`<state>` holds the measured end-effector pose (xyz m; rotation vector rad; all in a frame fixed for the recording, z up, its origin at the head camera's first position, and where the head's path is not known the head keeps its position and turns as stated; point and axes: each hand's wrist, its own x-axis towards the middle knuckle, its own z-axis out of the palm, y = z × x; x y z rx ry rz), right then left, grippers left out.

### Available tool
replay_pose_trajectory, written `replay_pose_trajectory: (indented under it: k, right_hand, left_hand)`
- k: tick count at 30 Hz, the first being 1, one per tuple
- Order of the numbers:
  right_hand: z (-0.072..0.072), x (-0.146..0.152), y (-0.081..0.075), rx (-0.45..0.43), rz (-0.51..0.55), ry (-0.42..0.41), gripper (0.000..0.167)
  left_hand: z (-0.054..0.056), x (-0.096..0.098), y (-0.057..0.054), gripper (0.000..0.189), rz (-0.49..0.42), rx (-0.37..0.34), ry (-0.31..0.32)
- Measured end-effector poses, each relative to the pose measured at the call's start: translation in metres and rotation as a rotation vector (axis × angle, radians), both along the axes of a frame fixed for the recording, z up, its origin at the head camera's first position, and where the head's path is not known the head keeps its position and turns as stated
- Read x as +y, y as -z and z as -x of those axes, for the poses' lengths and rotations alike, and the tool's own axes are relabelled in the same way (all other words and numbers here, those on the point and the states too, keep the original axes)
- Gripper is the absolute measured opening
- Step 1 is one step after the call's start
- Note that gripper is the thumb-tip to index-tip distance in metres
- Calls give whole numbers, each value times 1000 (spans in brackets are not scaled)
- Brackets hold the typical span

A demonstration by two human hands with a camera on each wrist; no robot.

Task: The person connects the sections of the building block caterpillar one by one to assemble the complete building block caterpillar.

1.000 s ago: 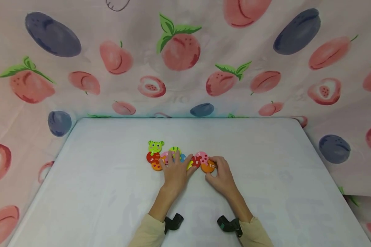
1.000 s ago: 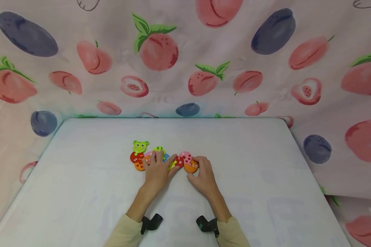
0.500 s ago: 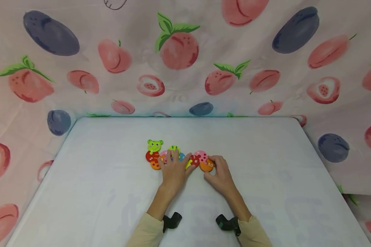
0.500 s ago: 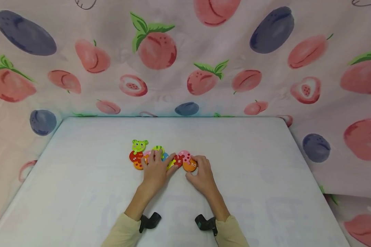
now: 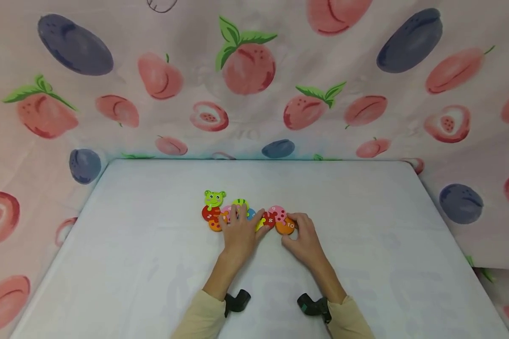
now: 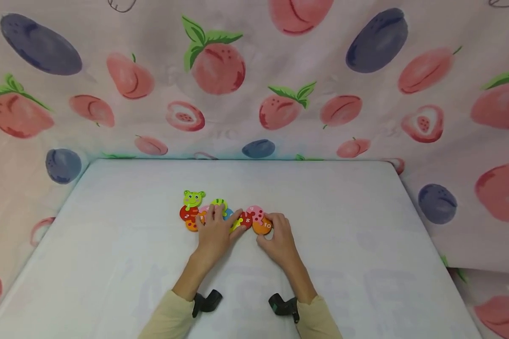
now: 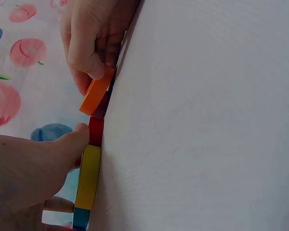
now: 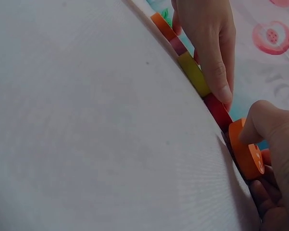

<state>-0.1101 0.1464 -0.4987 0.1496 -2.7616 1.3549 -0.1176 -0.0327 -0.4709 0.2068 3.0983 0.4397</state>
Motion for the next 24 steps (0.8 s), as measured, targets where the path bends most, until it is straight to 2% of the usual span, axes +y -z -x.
replay_pose_trajectory:
  k: [6, 13, 24]
  right_hand:
    - [2, 0, -1, 2, 6, -21, 50]
    - [2, 0, 2, -2, -70, -17, 50]
    - [1, 3, 3, 23, -87, -1, 51]
  left_hand:
    - [2, -2, 0, 53, 19, 5, -7]
    - [0, -2, -1, 53, 1, 1, -12]
    - [1, 0, 0, 54, 23, 14, 5]
